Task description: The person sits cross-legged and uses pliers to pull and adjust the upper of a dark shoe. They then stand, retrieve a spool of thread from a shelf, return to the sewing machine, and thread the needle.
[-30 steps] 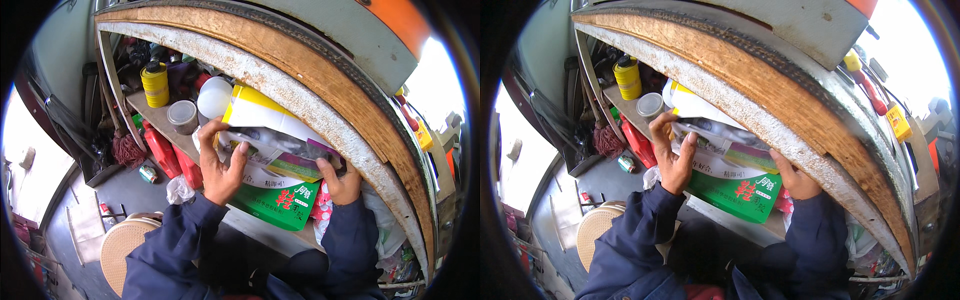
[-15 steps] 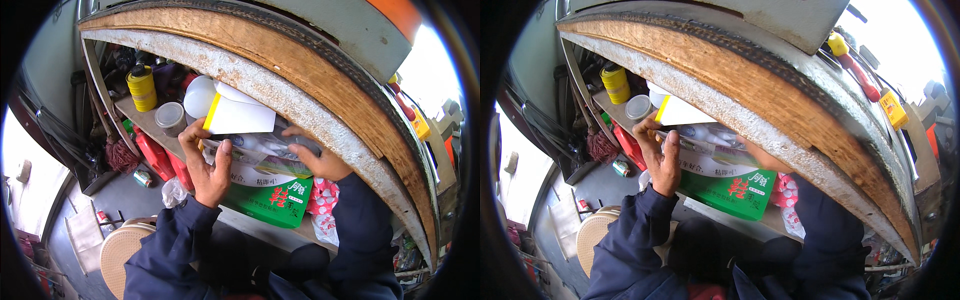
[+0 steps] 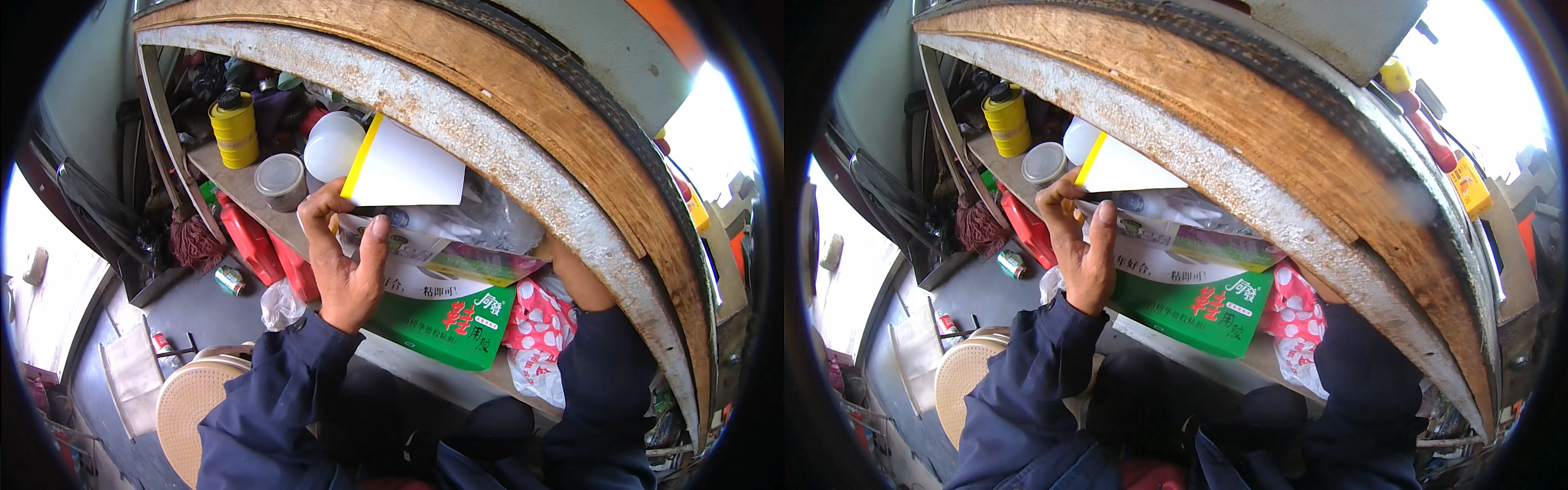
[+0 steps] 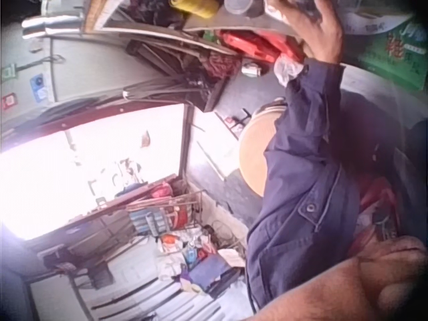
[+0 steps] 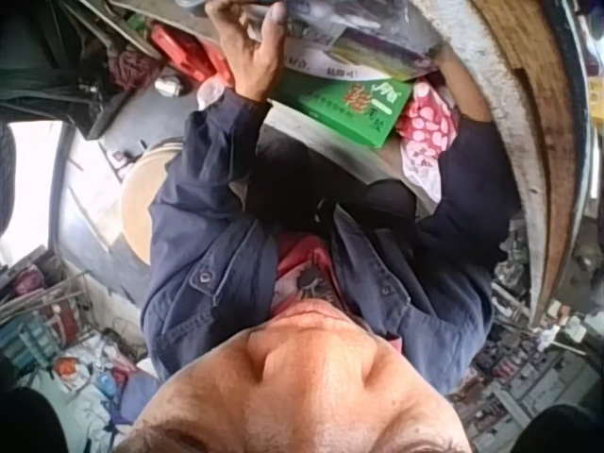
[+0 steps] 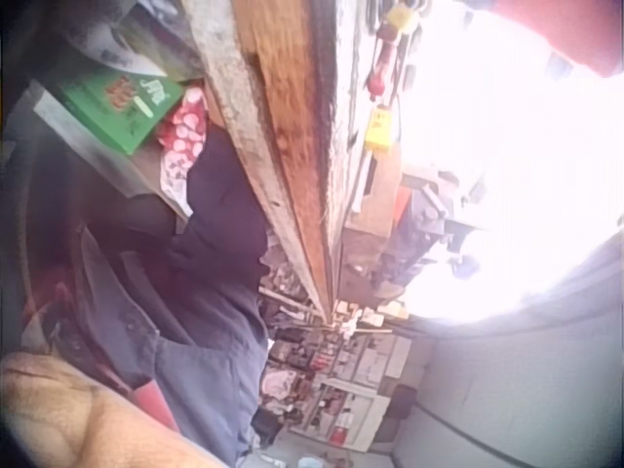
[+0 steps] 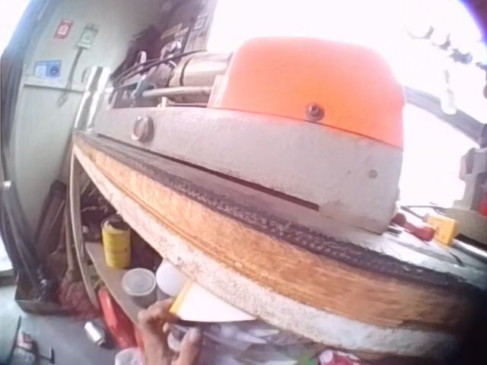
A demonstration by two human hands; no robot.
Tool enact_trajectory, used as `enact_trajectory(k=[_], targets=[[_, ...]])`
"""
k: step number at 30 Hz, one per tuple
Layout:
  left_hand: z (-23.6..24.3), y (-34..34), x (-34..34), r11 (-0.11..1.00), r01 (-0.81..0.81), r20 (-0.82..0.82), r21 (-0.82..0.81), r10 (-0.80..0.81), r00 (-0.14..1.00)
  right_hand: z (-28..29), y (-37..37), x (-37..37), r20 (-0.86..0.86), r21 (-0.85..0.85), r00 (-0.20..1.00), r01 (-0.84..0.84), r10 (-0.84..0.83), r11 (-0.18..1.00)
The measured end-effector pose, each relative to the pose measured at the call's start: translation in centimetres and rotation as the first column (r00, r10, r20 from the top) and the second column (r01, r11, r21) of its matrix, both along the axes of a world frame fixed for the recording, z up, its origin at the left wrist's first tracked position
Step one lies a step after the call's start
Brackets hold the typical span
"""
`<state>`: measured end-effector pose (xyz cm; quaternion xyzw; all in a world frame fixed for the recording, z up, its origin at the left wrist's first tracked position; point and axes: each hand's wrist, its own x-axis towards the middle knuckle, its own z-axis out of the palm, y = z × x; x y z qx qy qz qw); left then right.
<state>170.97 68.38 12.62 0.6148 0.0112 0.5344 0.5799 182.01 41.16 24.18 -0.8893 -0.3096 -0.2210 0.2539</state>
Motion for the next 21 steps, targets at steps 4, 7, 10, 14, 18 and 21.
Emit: enact_trajectory(k=[4, 7, 10, 14, 18, 21], targets=[[0.2, 0.0, 0.0, 1.000, -0.015, -0.006, 0.007, 0.015, 1.000, 0.1, 1.0, -0.5, 0.040, -0.054, 0.998, 0.044, -0.042, 0.998], [0.2, 0.1, -0.1, 0.996, -0.043, -0.017, 0.083, 0.045, 0.999, 0.3, 2.7, -2.1, 0.238, -0.187, 0.971, 0.064, -0.018, 0.980], [0.1, 0.0, -0.1, 0.996, -0.016, 0.001, 0.090, 0.016, 1.000, 0.7, 3.4, -4.3, 0.387, -0.309, 0.919, 0.050, 0.077, 0.950], [0.1, -0.1, 0.0, 0.997, -0.001, 0.003, 0.075, 0.001, 1.000, 0.2, 3.7, -3.6, 0.396, -0.382, 0.909, 0.030, 0.134, 0.924], [0.3, 0.0, 0.0, 0.997, 0.044, 0.007, 0.069, -0.044, 0.999, -1.5, 5.1, 1.0, 0.394, -0.366, 0.917, 0.089, 0.067, 0.926], [0.4, -0.1, -0.1, 0.995, 0.057, 0.001, 0.077, -0.057, 0.998, -2.3, 6.3, 3.8, 0.316, -0.329, 0.946, 0.043, 0.067, 0.943]])
